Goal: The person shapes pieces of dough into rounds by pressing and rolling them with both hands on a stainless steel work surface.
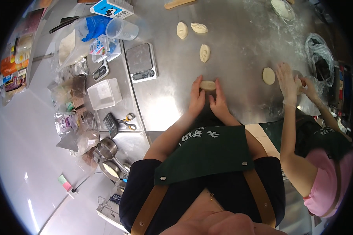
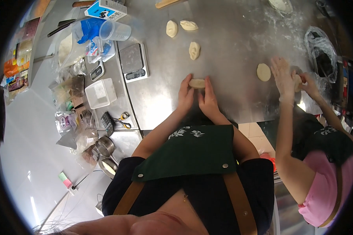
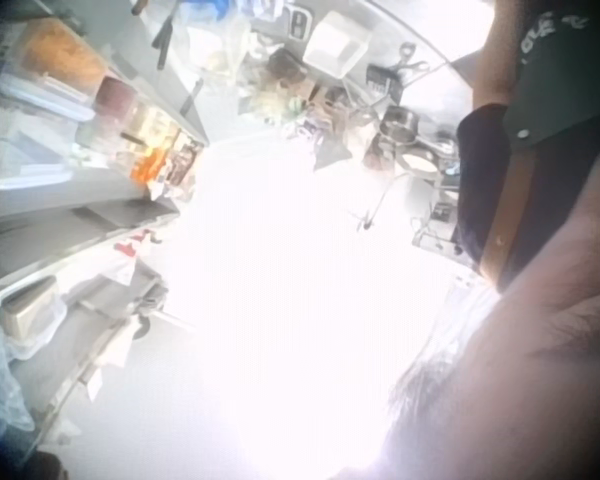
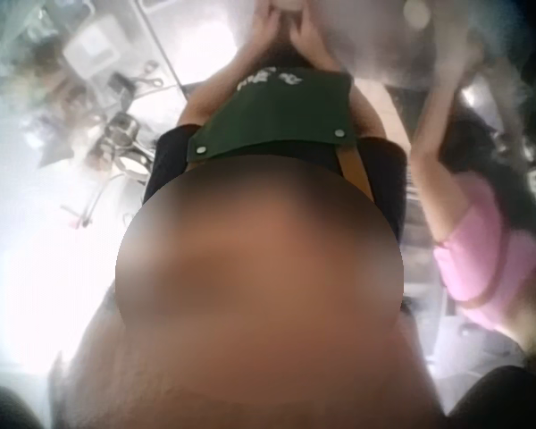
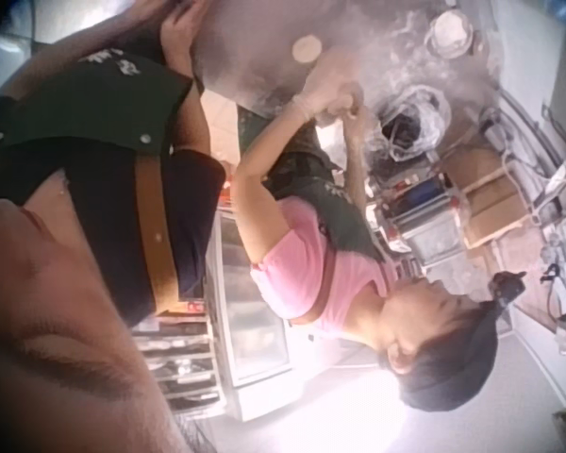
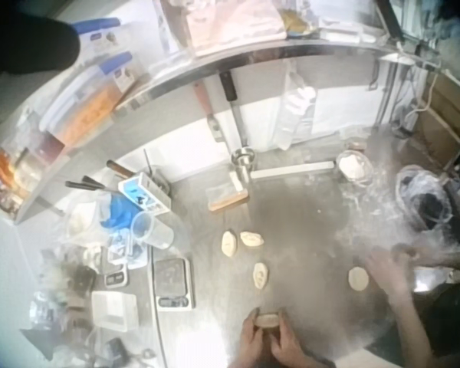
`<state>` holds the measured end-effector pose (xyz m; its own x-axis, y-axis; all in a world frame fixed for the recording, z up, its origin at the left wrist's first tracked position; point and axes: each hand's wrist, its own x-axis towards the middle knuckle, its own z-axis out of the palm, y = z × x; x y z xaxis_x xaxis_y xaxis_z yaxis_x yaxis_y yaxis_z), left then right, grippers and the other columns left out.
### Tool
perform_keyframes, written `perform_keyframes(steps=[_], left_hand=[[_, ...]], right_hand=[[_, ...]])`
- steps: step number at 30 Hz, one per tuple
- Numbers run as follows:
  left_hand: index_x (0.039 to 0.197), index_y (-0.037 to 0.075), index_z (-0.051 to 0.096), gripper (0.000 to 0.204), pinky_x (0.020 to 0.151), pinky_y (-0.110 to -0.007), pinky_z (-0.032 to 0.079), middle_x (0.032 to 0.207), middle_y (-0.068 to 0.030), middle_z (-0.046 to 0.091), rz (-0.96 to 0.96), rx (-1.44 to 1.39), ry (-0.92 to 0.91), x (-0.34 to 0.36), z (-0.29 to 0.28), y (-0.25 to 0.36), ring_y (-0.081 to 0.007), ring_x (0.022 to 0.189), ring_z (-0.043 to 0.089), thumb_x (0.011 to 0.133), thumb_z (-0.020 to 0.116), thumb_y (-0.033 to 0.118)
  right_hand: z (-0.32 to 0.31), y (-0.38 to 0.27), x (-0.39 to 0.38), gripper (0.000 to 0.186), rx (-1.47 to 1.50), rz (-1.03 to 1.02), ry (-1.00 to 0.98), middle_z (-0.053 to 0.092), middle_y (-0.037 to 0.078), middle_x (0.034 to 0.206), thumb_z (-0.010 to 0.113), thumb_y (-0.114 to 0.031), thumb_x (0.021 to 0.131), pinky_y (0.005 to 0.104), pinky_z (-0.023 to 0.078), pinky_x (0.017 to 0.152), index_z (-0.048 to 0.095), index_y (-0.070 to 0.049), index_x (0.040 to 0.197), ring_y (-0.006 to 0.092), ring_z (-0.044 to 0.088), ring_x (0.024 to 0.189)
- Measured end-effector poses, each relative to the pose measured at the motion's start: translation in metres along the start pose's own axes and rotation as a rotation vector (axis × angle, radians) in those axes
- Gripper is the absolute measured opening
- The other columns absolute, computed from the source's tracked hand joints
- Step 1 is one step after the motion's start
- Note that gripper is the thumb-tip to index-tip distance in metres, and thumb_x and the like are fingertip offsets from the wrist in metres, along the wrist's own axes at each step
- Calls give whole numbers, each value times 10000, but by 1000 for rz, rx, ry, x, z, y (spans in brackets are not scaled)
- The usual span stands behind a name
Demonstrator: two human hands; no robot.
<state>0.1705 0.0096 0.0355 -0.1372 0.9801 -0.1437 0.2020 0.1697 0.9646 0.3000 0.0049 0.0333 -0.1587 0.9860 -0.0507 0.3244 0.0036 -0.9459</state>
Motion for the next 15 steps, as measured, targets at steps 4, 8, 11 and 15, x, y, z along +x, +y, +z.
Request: perform_keyframes(steps=[4, 8, 11, 15], left_hand=[[1330, 24, 470, 500, 1056, -368, 378, 1355, -189, 469, 134, 236, -74, -2, 0, 1, -329, 1273, 452, 833, 478, -23], [1313, 21, 492, 507, 1000, -397, 433, 1320, -215, 488, 64, 212, -39, -4, 6, 21, -386, 1170, 516, 810, 494, -43], [1356, 28, 443, 538, 1010, -386, 420, 1327, -213, 486, 23, 143, -35, -3, 10, 26, -374, 1188, 509, 824, 490, -36], [1422, 26, 354, 591, 1077, -381, 334, 1386, -214, 436, -1, 1, 42, -2, 8, 2, -353, 1282, 432, 842, 458, -29]], right_hand=[[3, 4, 1, 691, -46, -15, -7, 347, 250, 1448, 530, 47, 820, 412, 345, 1079, 256, -2, 1452, 401, 377, 1324], [-3, -7, 5, 670, 13, 2, -5, 408, 252, 1401, 514, 69, 807, 409, 381, 1048, 297, -5, 1437, 405, 426, 1282], [-8, -5, 5, 668, 38, 10, -12, 416, 256, 1392, 504, 79, 807, 409, 396, 1034, 298, -5, 1438, 405, 441, 1270], [-8, -3, 2, 672, -2, -31, 48, 394, 262, 1407, 498, 83, 818, 411, 392, 1037, 278, -5, 1447, 400, 441, 1273]])
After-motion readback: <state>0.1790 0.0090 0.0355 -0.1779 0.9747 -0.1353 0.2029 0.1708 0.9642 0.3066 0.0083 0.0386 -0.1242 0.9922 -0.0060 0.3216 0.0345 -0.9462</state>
